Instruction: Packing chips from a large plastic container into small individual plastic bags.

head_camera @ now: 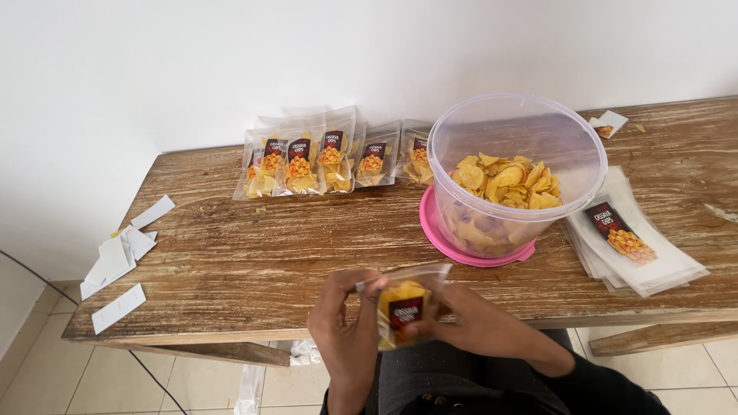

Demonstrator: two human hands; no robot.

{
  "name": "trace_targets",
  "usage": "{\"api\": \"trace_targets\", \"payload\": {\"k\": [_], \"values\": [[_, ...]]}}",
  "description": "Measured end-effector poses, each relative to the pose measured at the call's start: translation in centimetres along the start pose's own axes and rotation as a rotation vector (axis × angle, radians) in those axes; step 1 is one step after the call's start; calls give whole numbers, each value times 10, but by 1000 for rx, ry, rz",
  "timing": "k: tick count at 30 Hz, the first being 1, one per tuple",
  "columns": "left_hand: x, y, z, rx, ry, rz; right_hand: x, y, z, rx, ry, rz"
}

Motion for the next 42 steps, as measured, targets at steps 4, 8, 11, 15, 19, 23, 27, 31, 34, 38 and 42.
{"api": "trace_targets", "payload": {"k": [4, 8, 11, 15, 19, 23, 27, 31, 34, 38, 42], "values": [[0, 35, 6, 62, -290, 74, 12, 41, 53, 216, 343, -230], [9, 99, -4, 140, -146, 104, 48, 98, 93, 177, 93, -622], [-3, 146, 14, 73, 16, 91, 79, 151, 80, 120, -50, -846], [-94, 178, 149, -272, 674, 90, 130, 289, -94, -351, -478, -816], [-120, 160, 162, 1, 751, 459, 111, 256, -40, -485, -523, -938], [-92, 152, 124, -11, 714, 322, 93, 202, 29, 18, -586, -1007], [-51, 122, 42, -257, 542, -20, 57, 94, 106, 445, -404, -768], [-41, 66, -51, -165, 73, 264, 37, -27, 125, 469, -430, -804], [-76, 25, -93, -230, -246, 627, 47, -88, 94, 311, -429, -841], [-149, -10, -112, -217, -267, 950, 97, -142, 7, -101, -528, -921], [-225, -33, -93, -186, -218, 962, 128, -187, -116, -327, -945, -568]]}}
Point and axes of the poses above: each hand's wrist, its own y-axis towards the middle knuckle, its own x-axis out of the back of the hand, z = x × y, the point moved 4 cm from there along y, towards the middle knuckle, and after that the axes turned 3 degrees about z, right-handed, at the moved point
